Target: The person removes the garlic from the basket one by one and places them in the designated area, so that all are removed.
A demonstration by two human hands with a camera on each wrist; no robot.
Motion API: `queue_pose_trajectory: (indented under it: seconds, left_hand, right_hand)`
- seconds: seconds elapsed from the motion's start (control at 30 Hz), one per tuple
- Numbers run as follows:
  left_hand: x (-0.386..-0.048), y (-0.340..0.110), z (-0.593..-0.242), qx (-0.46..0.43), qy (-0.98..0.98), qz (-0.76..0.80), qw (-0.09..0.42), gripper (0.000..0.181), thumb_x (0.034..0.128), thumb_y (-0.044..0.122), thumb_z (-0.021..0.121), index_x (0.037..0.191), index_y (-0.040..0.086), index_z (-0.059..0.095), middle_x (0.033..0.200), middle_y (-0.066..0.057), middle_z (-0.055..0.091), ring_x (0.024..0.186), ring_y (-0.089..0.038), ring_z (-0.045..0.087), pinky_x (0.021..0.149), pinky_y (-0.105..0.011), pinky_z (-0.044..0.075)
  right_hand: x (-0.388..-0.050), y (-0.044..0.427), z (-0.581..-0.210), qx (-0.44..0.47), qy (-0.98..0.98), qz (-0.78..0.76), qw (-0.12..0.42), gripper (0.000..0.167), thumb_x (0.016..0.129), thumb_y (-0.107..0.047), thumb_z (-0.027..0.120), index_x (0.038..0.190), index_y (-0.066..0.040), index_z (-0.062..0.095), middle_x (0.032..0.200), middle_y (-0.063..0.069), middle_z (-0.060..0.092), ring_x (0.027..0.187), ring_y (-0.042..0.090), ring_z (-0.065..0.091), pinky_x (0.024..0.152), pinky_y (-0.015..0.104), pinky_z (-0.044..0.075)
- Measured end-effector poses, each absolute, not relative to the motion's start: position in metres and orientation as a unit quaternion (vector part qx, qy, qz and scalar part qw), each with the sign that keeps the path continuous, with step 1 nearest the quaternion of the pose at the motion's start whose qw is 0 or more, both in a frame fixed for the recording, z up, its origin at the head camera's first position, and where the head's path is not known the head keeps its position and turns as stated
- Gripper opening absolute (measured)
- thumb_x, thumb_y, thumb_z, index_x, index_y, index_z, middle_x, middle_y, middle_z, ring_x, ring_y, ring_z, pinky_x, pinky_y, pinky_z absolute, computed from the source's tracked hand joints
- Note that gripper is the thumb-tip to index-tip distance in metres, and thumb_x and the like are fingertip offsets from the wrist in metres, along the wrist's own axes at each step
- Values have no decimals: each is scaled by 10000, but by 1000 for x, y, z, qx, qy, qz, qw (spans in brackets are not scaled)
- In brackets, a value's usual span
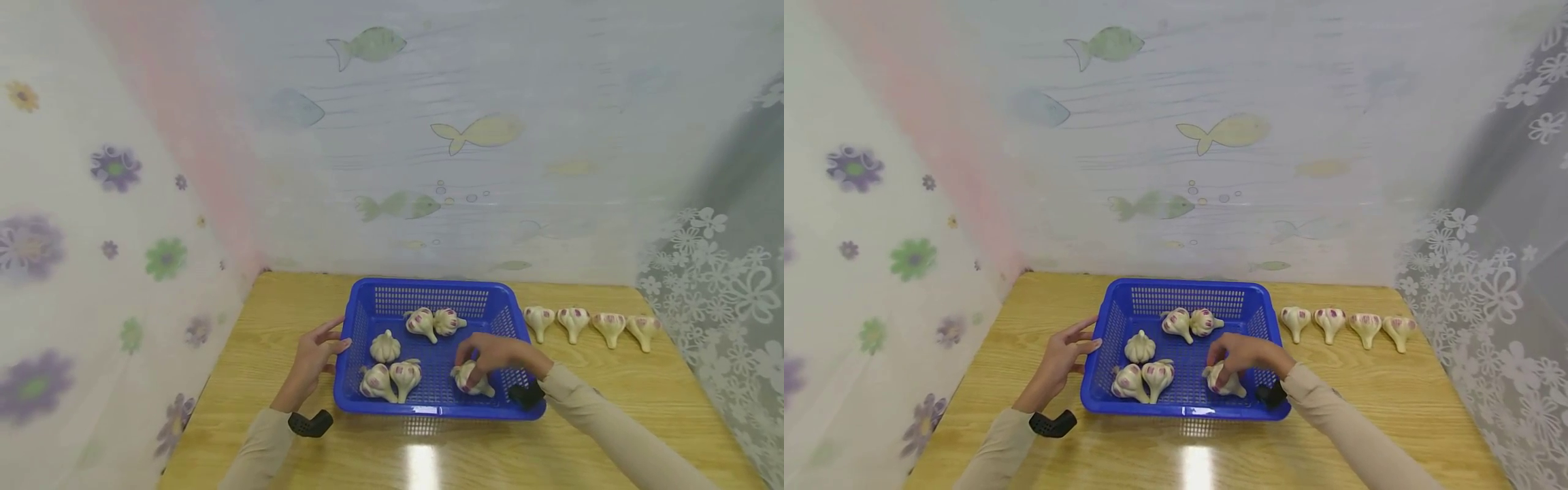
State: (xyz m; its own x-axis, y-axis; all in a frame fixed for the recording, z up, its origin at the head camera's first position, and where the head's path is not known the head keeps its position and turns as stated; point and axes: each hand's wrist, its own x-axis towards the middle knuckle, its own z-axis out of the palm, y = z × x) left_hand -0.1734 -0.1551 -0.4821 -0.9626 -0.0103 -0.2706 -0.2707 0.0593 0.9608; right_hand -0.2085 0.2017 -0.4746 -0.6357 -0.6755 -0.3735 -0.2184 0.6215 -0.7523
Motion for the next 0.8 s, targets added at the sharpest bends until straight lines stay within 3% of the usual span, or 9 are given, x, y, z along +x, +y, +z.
queue_pose_trajectory:
  seconds: [0.2, 0.47, 0.8]
  left_hand:
    - [-175, -155, -482, -103, 723, 677, 95, 536, 844, 43, 675, 1352, 144, 535, 1133, -181, 591, 741, -187, 618, 478, -310, 506]
    - [-167, -151, -463, -92, 734, 667, 91, 536, 856, 35, 650, 1369, 98, 508, 1146, -208, 580, 740, -168, 609, 493, -305, 503]
    - [-170, -152, -473, -92, 731, 670, 92, 541, 854, 38, 654, 1370, 98, 505, 1141, -195, 590, 752, -184, 623, 497, -322, 518]
  right_hand:
    - [-211, 210, -464, -249, 825, -390, 325, 303, 704, -67, 779, 987, -33, 675, 950, 79, 649, 846, 220, 583, 691, 343, 512]
    - [-212, 222, -451, -238, 810, -430, 319, 328, 767, -83, 760, 1064, -8, 644, 1057, 128, 626, 847, 240, 603, 677, 434, 532]
    - [-211, 238, -442, -244, 816, -436, 292, 345, 799, -156, 745, 1107, -44, 638, 1097, 114, 624, 874, 255, 604, 695, 413, 534]
